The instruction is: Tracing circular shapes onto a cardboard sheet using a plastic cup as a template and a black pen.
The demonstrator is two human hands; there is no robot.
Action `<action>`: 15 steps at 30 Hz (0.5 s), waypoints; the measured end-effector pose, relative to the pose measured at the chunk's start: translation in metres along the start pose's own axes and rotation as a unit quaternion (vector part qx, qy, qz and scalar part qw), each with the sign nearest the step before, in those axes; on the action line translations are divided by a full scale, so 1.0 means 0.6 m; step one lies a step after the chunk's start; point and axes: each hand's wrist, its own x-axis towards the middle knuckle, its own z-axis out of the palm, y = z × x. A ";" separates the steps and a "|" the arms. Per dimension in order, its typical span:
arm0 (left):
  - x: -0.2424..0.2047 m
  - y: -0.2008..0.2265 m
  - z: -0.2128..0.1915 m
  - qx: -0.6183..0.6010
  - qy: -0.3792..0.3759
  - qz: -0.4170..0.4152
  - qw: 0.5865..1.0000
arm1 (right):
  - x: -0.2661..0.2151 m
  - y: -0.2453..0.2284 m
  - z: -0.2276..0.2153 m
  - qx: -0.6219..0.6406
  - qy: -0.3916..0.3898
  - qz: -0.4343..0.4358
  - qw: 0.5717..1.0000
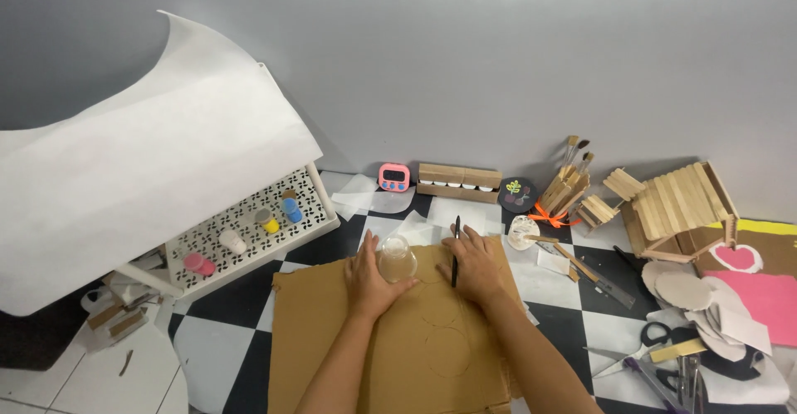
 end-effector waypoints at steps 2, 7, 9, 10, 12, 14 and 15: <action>0.010 -0.005 0.031 0.001 0.010 -0.004 1.000 | 0.004 0.020 0.036 0.014 0.050 -0.033 0.998; 0.009 -0.025 0.033 0.002 0.007 -0.008 1.000 | 0.007 0.044 0.076 0.028 0.137 -0.078 0.987; 0.002 -0.033 0.010 -0.013 -0.021 -0.024 0.999 | 0.002 0.046 0.077 0.045 0.168 -0.084 0.981; -0.004 -0.037 0.009 -0.014 -0.024 -0.026 0.999 | -0.006 0.049 0.077 0.045 0.165 -0.082 0.982; -0.006 -0.044 0.000 0.031 -0.061 -0.029 0.997 | -0.005 0.054 0.073 0.058 0.138 -0.083 0.985; -0.006 -0.038 0.000 0.032 -0.063 -0.022 0.997 | -0.008 0.051 0.069 0.059 0.145 -0.083 0.984; -0.006 -0.035 0.001 0.033 -0.068 -0.012 0.997 | -0.011 0.051 0.067 0.059 0.152 -0.078 0.984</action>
